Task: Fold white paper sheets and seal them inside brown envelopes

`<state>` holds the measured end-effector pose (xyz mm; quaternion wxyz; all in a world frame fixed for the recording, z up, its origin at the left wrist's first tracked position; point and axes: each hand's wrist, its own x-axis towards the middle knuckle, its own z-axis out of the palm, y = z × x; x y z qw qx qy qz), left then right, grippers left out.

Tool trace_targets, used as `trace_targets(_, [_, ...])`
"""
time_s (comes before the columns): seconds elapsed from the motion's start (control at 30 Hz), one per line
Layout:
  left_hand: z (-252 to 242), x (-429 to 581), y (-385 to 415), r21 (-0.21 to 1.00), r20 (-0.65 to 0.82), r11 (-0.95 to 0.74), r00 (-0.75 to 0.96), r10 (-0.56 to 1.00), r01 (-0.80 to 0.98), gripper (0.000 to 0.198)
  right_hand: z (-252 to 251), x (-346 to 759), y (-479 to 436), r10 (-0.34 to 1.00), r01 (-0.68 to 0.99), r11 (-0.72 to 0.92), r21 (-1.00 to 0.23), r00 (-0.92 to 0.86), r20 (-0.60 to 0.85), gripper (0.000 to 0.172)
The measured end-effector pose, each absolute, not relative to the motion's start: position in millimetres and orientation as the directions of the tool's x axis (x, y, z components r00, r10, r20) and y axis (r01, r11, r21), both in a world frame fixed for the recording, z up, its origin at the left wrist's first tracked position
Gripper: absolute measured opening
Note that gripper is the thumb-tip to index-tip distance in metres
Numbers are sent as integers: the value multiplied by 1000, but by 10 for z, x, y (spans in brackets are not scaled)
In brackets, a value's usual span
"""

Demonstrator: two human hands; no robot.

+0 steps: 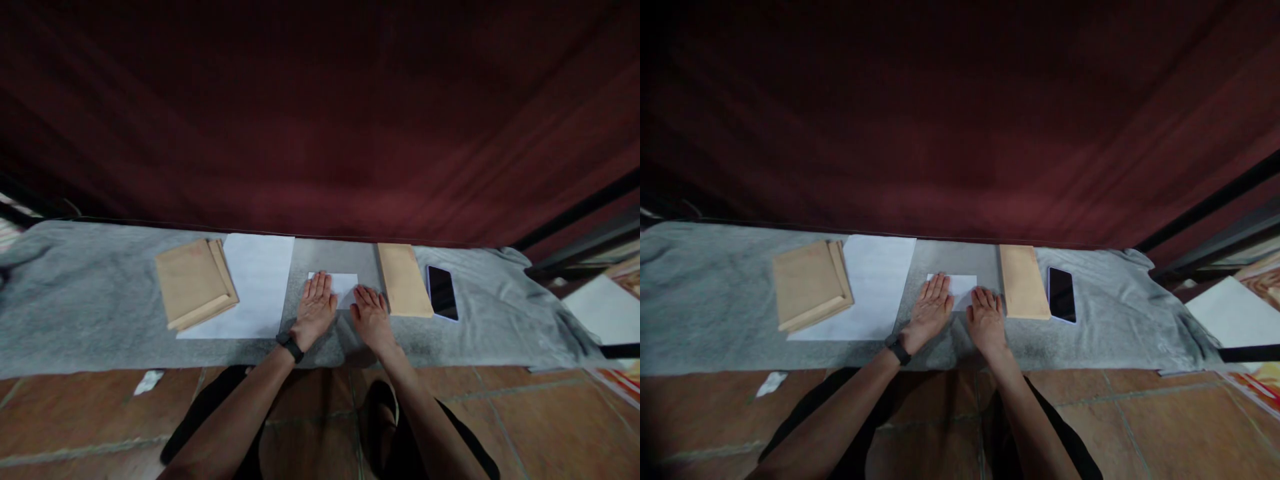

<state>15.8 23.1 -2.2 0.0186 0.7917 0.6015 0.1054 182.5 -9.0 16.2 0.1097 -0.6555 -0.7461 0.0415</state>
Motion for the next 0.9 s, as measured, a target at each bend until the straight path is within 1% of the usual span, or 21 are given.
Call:
trace_targets(0.17, [-3,89,193,156,141,-259,238,961,953,60,138,1845,-75,990,971,126,-204,-111,86,45])
trace_targets(0.27, [26,100,175,165,144,-248,225,964,955,60,105,1860,-40,988,967,127,-222,-104,112,44])
trace_targets(0.43, [72,133,159,182,149,-249,223,963,951,61,76,1830,69,971,934,204,-292,-157,178,49])
trace_targets(0.57, [97,137,150,182,146,-261,236,961,948,59,70,1720,142,965,915,252,-314,-215,147,52])
trace_targets(0.73, [114,132,142,180,147,-294,270,952,939,57,44,1587,187,960,919,281,-276,-265,93,52])
trace_targets(0.9, [96,130,130,188,150,-318,293,944,929,54,-14,1548,195,964,944,256,-209,-234,126,53])
